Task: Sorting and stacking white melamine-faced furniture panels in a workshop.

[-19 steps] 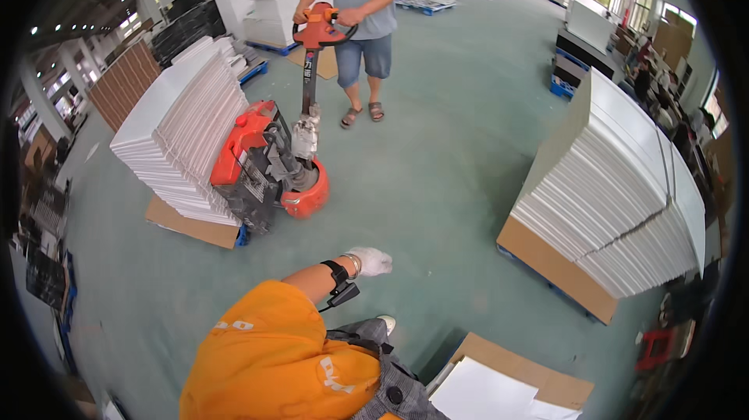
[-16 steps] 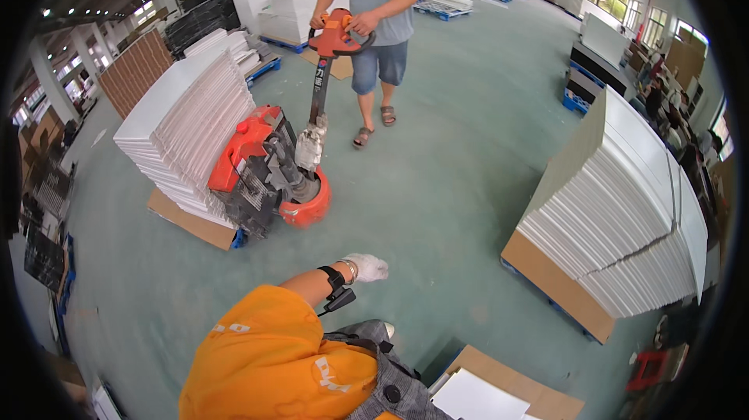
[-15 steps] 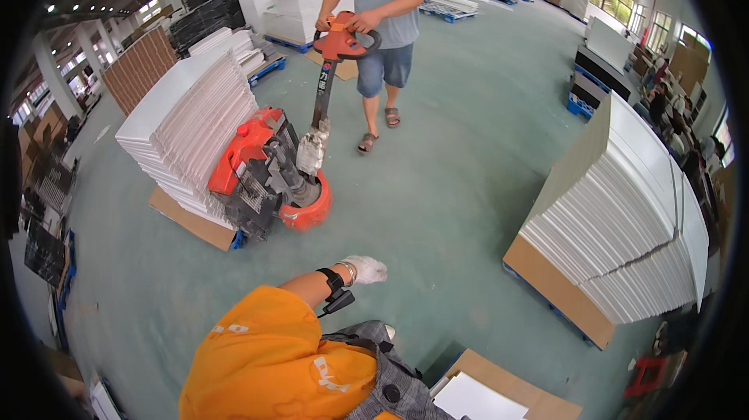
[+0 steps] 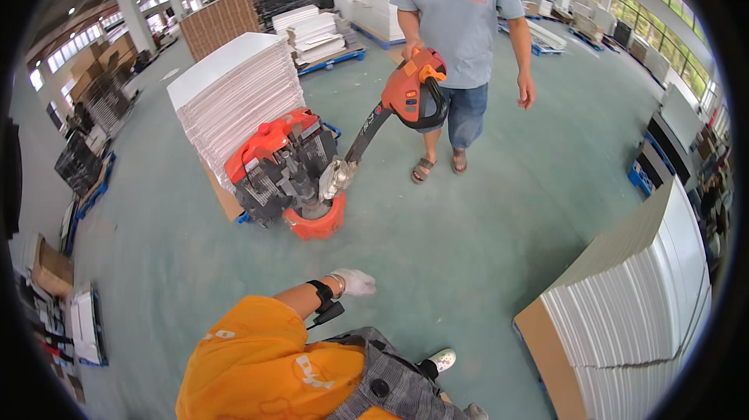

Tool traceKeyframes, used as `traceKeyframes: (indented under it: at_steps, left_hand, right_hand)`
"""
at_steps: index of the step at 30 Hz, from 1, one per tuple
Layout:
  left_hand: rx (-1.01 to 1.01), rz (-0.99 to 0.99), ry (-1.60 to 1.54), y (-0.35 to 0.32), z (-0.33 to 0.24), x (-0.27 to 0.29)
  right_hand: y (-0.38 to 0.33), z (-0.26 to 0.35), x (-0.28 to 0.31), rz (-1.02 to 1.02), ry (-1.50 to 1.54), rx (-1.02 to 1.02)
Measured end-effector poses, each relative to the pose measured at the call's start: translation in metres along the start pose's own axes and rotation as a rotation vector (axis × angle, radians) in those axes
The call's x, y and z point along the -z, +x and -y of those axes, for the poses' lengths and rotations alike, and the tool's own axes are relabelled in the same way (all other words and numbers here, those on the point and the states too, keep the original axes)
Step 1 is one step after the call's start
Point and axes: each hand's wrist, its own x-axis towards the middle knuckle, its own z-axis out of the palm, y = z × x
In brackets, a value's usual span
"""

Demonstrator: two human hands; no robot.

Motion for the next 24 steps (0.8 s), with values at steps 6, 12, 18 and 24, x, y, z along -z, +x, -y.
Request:
traceKeyframes:
  at_steps: [6, 12, 18, 24]
  left_hand:
    - [0.169, -0.133, -0.146, -0.003, -0.049, -0.002]
    - [0.201, -0.209, -0.223, 0.002, -0.109, 0.004]
    - [0.247, -0.212, -0.261, 0.0, -0.115, 0.006]
    - [0.263, -0.288, -0.306, -0.004, -0.079, -0.018]
  right_hand:
    - [0.08, -0.003, 0.118, 0.029, -0.149, 0.102]
    - [0.146, 0.001, 0.22, 0.017, -0.184, 0.095]
    - [0.215, 0.008, 0.245, 0.275, 0.406, -0.059]
    - [0.22, 0.025, 0.21, 0.557, 0.485, 0.065]
